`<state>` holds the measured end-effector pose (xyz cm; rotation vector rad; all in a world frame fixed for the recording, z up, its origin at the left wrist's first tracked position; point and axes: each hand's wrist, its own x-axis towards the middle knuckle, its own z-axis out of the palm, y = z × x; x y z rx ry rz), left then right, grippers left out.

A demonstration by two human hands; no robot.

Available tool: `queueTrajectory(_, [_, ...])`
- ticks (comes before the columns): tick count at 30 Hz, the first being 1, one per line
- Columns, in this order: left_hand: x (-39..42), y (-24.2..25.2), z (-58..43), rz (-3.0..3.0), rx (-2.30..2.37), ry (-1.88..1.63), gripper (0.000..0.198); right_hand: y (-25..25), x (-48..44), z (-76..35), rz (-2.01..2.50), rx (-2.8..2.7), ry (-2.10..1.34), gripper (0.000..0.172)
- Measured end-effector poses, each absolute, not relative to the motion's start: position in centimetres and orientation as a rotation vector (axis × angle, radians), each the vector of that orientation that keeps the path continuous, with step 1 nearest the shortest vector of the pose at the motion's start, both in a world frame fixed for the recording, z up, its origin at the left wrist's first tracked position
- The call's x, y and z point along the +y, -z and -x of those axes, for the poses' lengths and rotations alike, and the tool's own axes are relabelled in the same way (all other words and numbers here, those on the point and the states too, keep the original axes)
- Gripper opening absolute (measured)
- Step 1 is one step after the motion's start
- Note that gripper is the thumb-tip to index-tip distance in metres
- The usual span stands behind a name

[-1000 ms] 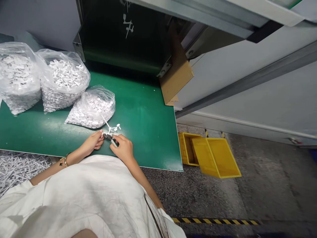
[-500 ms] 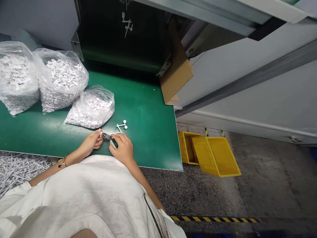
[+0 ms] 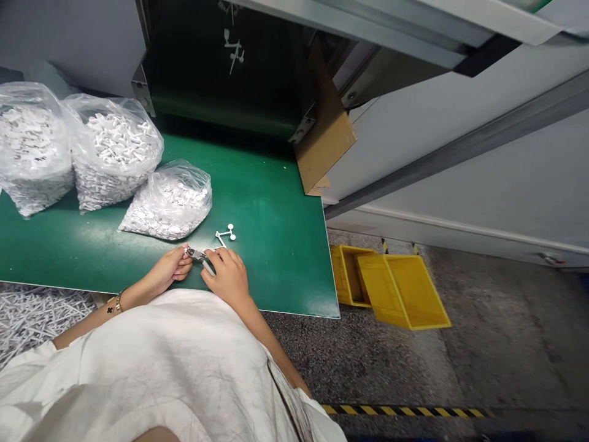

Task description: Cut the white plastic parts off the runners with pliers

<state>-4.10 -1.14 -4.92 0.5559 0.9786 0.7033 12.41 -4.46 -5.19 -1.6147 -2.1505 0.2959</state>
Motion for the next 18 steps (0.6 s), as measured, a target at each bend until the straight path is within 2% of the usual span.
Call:
queueTrajectory(5, [-1.4,4.9,4.0,-0.577,1.003,-0.691,0.044,5.5,-4.6,-12.4,1.587,-2.099,-0.287,0.028])
queueTrajectory(9, [-1.2,4.1,3.9,-0.772,1.045,-0.8,0.046,6.0,-4.8,-12.4,1.362,-1.98,-0.572,0.026])
queueTrajectory(14, [2.0,1.4,7.3,-0.967,1.237,-1.265,0.047,7.0,-5.2,-12.4,1.221,-1.902,-0.714,0.024])
queueTrajectory(18, [5.7,-2.8,13.1,-1.208,1.457,-1.801,0.038,8.1,-5.3,-12.7,1.272,-1.906,-0.722,0.022])
